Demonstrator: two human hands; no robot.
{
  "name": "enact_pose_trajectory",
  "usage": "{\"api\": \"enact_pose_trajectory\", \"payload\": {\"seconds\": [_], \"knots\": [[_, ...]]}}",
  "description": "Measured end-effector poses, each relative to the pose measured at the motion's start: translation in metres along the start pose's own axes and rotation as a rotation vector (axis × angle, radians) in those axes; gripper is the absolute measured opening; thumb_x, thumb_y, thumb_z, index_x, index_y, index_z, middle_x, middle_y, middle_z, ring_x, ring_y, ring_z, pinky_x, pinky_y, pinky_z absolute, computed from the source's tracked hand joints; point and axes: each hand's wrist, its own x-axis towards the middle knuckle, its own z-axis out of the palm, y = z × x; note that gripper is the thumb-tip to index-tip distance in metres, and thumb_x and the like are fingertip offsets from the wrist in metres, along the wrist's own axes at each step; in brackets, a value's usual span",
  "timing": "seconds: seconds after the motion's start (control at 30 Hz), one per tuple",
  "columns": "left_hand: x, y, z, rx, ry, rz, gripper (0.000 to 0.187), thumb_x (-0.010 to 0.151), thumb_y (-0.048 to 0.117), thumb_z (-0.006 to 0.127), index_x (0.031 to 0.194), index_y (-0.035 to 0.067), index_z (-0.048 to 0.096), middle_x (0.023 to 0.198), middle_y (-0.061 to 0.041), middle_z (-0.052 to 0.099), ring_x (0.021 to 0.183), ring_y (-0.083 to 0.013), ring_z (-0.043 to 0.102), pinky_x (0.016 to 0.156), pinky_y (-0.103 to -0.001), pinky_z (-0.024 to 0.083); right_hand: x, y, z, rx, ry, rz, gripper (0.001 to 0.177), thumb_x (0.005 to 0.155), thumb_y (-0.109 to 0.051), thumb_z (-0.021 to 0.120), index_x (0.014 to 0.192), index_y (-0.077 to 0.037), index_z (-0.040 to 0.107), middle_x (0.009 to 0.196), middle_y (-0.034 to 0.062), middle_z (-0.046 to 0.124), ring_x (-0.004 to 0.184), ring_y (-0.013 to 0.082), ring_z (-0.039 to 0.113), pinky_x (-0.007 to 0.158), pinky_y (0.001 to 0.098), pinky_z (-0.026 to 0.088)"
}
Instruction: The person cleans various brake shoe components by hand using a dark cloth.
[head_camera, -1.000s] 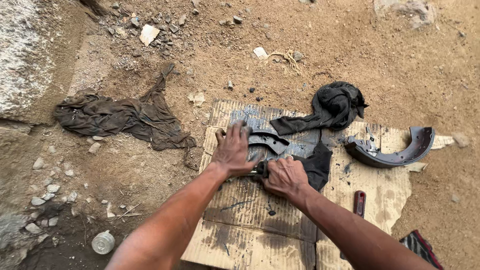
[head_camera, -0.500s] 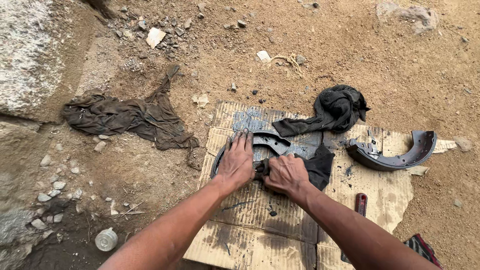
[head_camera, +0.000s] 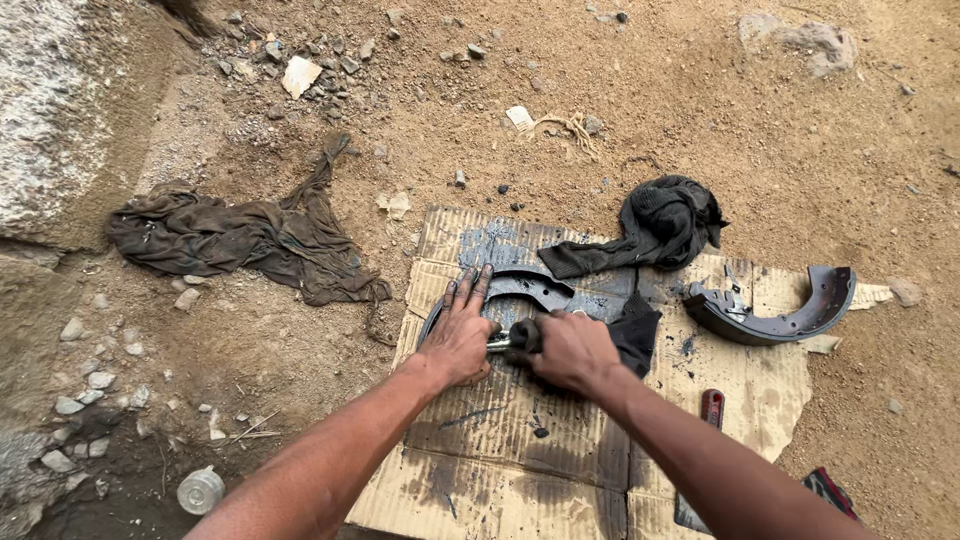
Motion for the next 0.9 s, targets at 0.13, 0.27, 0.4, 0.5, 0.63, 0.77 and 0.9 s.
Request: {"api": "enact_pose_trajectory", "payload": {"seconds": [0.13,0.27,0.4,0.5,0.63,0.77,0.9], "knots": [[0.004,-0.005,0.001,-0.018,0.123,0.068,0.015,0.072,-0.006,0.073,0.083,0.004,0.069,0.170,-0.023,-0.004,0.158,-0.0441,-0.004,0.129,-0.049,0.004,0.005,0.029,-0.055,0.601,-0.105,0.236,0.038,0.090,-0.044,0.062,0.118,-0.019,0.067,0.087,0.0086,0.076,0.067,0.0306,0.069,0.063,0.0491,0.058],[-0.003,-0.001,-0.009,0.045,-0.001,0.017,0.017,0.073,-0.007,0.074,0.074,0.006,0.063,0.171,-0.021,-0.005,0.158,-0.0434,-0.006,0.127,-0.050,0.004,0.021,0.019,-0.073,0.424,0.304,0.051,0.046,0.093,-0.036,0.064,0.131,-0.011,0.058,0.111,0.0151,0.070,0.088,0.0265,0.070,0.073,0.0415,0.064],[-0.003,0.001,-0.014,-0.015,0.035,0.090,0.014,0.078,0.001,0.078,0.077,0.004,0.064,0.165,-0.027,0.010,0.158,-0.0462,-0.002,0.128,-0.049,0.006,0.030,-0.019,-0.031,0.221,0.102,-0.197,0.054,0.095,-0.023,0.059,0.145,-0.011,0.045,0.141,0.0230,0.049,0.111,0.0384,0.059,0.098,0.0485,0.052],[-0.009,0.005,-0.017,-0.100,0.028,0.030,0.014,0.077,0.001,0.078,0.082,0.004,0.065,0.167,-0.024,0.009,0.157,-0.0462,-0.003,0.130,-0.048,0.008,0.046,-0.015,-0.006,0.110,0.249,-0.243,0.061,0.093,-0.014,0.053,0.152,-0.007,0.038,0.142,0.0264,0.048,0.117,0.0450,0.055,0.102,0.0509,0.049],[-0.006,0.006,-0.024,-0.057,-0.015,0.021,0.019,0.078,0.008,0.080,0.084,0.001,0.063,0.167,-0.026,0.001,0.156,-0.0461,-0.004,0.128,-0.051,0.006,0.034,-0.004,0.001,0.049,0.108,-0.213,0.063,0.089,-0.009,0.047,0.152,-0.011,0.039,0.136,0.0247,0.050,0.113,0.0428,0.056,0.098,0.0501,0.052],[-0.002,0.005,-0.020,0.042,-0.036,0.023,0.014,0.078,0.001,0.074,0.086,0.002,0.062,0.168,-0.028,-0.004,0.155,-0.0480,-0.004,0.127,-0.054,0.007,0.038,-0.010,-0.001,-0.074,-0.077,-0.131,0.057,0.099,-0.008,0.040,0.155,-0.014,0.037,0.132,0.0279,0.049,0.107,0.0385,0.058,0.092,0.0482,0.056],[0.000,0.008,-0.024,0.055,-0.019,0.028,0.009,0.079,-0.003,0.069,0.079,0.002,0.062,0.169,-0.028,-0.004,0.156,-0.0490,-0.005,0.128,-0.053,0.006,0.047,-0.027,0.008,-0.297,-0.020,-0.137,0.047,0.106,-0.013,0.036,0.148,0.005,0.043,0.113,0.0280,0.057,0.088,0.0327,0.061,0.075,0.0446,0.058]]}}
